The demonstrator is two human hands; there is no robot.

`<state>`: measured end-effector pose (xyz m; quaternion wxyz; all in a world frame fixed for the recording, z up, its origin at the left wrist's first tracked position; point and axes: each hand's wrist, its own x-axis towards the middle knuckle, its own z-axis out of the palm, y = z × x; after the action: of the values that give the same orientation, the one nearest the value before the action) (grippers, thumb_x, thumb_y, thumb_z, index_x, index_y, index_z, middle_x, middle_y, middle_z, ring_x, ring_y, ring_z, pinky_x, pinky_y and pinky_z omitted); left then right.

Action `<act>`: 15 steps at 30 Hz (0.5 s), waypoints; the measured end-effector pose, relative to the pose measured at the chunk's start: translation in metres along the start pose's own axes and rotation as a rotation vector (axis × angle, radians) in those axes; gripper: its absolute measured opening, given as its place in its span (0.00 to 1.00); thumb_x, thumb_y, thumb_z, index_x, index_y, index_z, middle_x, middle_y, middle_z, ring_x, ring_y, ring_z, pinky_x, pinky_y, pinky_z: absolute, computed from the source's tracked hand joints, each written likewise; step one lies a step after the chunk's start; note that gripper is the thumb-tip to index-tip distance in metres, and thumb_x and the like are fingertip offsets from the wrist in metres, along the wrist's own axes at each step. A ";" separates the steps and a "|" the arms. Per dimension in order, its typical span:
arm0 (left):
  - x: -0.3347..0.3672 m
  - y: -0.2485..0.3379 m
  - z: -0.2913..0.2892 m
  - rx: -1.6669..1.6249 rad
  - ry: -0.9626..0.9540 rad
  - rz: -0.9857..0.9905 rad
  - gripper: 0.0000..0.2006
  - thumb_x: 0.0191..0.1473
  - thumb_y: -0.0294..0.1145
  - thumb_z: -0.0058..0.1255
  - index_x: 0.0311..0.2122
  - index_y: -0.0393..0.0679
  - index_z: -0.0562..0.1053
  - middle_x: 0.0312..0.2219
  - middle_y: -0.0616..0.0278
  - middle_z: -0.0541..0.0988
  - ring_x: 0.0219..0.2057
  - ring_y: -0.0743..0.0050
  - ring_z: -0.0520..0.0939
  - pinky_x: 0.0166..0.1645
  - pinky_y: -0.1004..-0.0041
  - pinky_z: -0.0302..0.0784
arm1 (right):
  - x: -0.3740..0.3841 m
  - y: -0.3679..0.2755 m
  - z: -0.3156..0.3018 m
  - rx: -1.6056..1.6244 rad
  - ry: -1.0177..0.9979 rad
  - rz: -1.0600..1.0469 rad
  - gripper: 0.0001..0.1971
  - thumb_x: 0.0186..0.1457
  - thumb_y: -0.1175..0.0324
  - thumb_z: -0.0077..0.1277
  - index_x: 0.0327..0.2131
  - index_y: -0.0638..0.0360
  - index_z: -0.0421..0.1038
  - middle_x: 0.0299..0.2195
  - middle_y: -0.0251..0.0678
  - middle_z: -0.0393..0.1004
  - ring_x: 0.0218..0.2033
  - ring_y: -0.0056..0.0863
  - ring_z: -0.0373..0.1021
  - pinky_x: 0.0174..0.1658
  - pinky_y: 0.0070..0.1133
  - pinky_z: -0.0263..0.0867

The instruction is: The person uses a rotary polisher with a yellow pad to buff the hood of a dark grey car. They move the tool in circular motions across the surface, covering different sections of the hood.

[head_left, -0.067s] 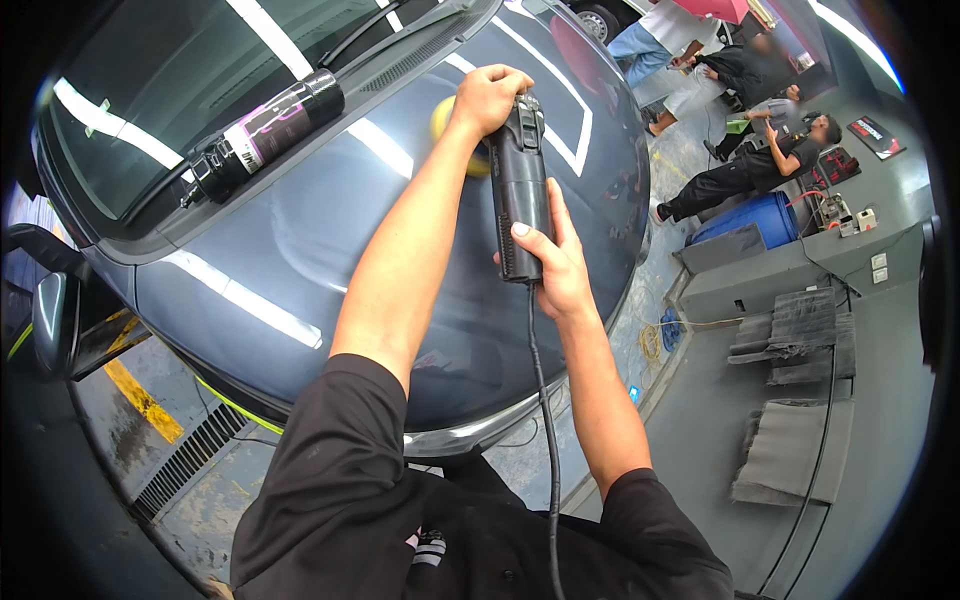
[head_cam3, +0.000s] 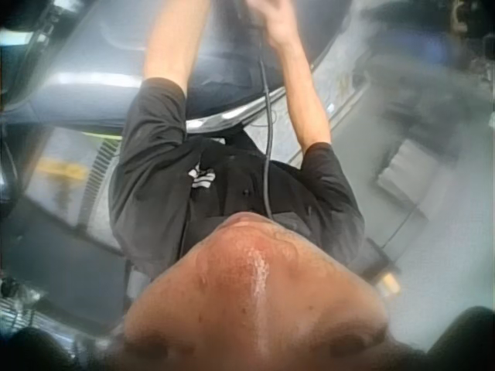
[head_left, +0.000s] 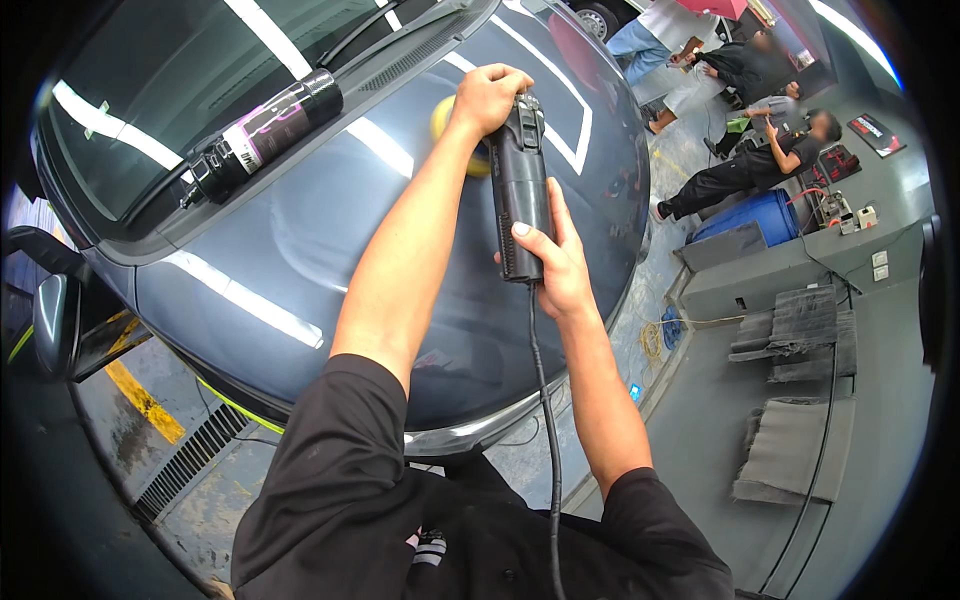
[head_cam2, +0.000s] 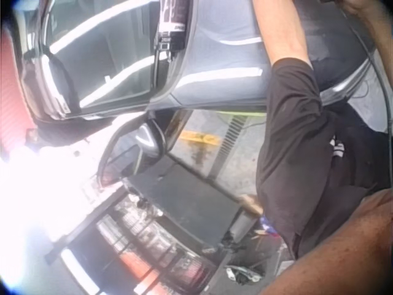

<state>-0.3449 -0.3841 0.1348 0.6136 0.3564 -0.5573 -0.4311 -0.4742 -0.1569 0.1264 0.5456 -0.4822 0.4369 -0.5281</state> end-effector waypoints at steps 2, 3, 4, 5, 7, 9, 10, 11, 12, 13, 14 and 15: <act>0.000 -0.002 0.003 0.009 0.006 0.010 0.14 0.53 0.39 0.56 0.36 0.43 0.86 0.33 0.63 0.88 0.37 0.75 0.86 0.47 0.74 0.79 | -0.002 0.001 -0.002 0.007 0.004 -0.004 0.52 0.57 0.68 0.62 0.76 0.60 0.36 0.55 0.47 0.68 0.42 0.30 0.76 0.40 0.31 0.81; -0.001 -0.003 0.005 0.014 0.007 0.008 0.14 0.53 0.39 0.56 0.36 0.43 0.86 0.32 0.63 0.88 0.37 0.74 0.86 0.47 0.73 0.79 | -0.003 0.002 -0.003 0.011 0.003 -0.004 0.52 0.57 0.68 0.62 0.76 0.59 0.36 0.55 0.46 0.68 0.42 0.30 0.76 0.40 0.31 0.81; -0.002 -0.004 0.006 0.019 0.008 0.006 0.14 0.53 0.40 0.56 0.36 0.43 0.87 0.32 0.63 0.88 0.37 0.74 0.86 0.47 0.73 0.79 | -0.004 0.003 -0.005 0.015 0.002 -0.005 0.52 0.57 0.68 0.62 0.76 0.59 0.37 0.55 0.46 0.68 0.42 0.30 0.75 0.40 0.31 0.81; -0.004 -0.004 0.008 0.020 0.007 0.003 0.14 0.53 0.40 0.56 0.36 0.43 0.87 0.32 0.63 0.88 0.37 0.74 0.86 0.47 0.73 0.78 | -0.006 0.003 -0.007 0.016 0.004 -0.005 0.52 0.56 0.68 0.62 0.76 0.59 0.37 0.54 0.45 0.68 0.42 0.29 0.75 0.40 0.31 0.81; -0.007 -0.004 0.011 0.002 -0.002 0.019 0.14 0.53 0.40 0.56 0.36 0.43 0.87 0.32 0.63 0.87 0.37 0.74 0.85 0.47 0.73 0.78 | -0.002 0.014 -0.018 -0.032 0.006 -0.047 0.52 0.56 0.68 0.63 0.76 0.59 0.37 0.54 0.45 0.68 0.43 0.29 0.75 0.40 0.31 0.81; -0.010 -0.004 0.013 0.020 0.001 0.020 0.14 0.53 0.38 0.56 0.36 0.42 0.87 0.32 0.64 0.87 0.36 0.75 0.85 0.46 0.73 0.78 | -0.002 0.021 -0.024 -0.061 0.013 -0.067 0.52 0.56 0.68 0.63 0.76 0.60 0.38 0.54 0.44 0.68 0.43 0.28 0.75 0.41 0.31 0.81; -0.011 -0.004 0.014 0.003 -0.009 0.021 0.14 0.53 0.38 0.55 0.36 0.42 0.87 0.32 0.63 0.87 0.37 0.75 0.85 0.46 0.73 0.78 | -0.002 0.023 -0.027 -0.068 0.020 -0.067 0.52 0.56 0.68 0.63 0.76 0.60 0.38 0.54 0.44 0.68 0.43 0.28 0.74 0.41 0.31 0.80; -0.011 -0.004 0.015 -0.010 -0.016 0.021 0.14 0.54 0.38 0.55 0.36 0.41 0.87 0.32 0.63 0.87 0.37 0.76 0.85 0.46 0.74 0.78 | -0.004 0.022 -0.025 -0.056 0.025 -0.055 0.53 0.55 0.67 0.64 0.75 0.62 0.39 0.56 0.45 0.67 0.47 0.29 0.72 0.46 0.30 0.76; -0.012 -0.005 0.015 -0.024 -0.024 0.022 0.14 0.54 0.38 0.55 0.36 0.41 0.87 0.32 0.63 0.87 0.37 0.76 0.84 0.46 0.74 0.78 | -0.007 0.020 -0.023 -0.043 0.032 -0.042 0.53 0.54 0.66 0.65 0.75 0.64 0.40 0.59 0.47 0.65 0.51 0.31 0.69 0.51 0.30 0.72; -0.014 -0.005 0.015 -0.012 -0.028 0.027 0.13 0.55 0.37 0.55 0.36 0.40 0.86 0.31 0.63 0.87 0.37 0.76 0.84 0.46 0.74 0.78 | -0.010 0.017 -0.022 -0.015 0.040 -0.020 0.54 0.53 0.64 0.67 0.75 0.68 0.41 0.64 0.50 0.61 0.60 0.34 0.65 0.60 0.29 0.64; -0.017 -0.005 0.019 -0.020 -0.028 0.035 0.13 0.55 0.36 0.55 0.36 0.40 0.86 0.31 0.63 0.87 0.37 0.75 0.84 0.46 0.74 0.78 | -0.014 0.016 -0.023 -0.008 0.053 -0.014 0.55 0.52 0.63 0.68 0.74 0.69 0.42 0.67 0.51 0.59 0.64 0.35 0.62 0.65 0.28 0.59; -0.019 -0.004 0.022 -0.028 -0.028 0.042 0.13 0.55 0.35 0.55 0.36 0.40 0.86 0.32 0.63 0.87 0.37 0.75 0.84 0.46 0.74 0.78 | -0.016 0.016 -0.023 -0.001 0.061 -0.008 0.56 0.51 0.62 0.69 0.74 0.71 0.43 0.70 0.52 0.57 0.69 0.37 0.59 0.70 0.28 0.55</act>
<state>-0.3673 -0.3671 0.1271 0.6194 0.3299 -0.5674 -0.4307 -0.4956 -0.1424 0.1065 0.5298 -0.4678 0.4516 -0.5445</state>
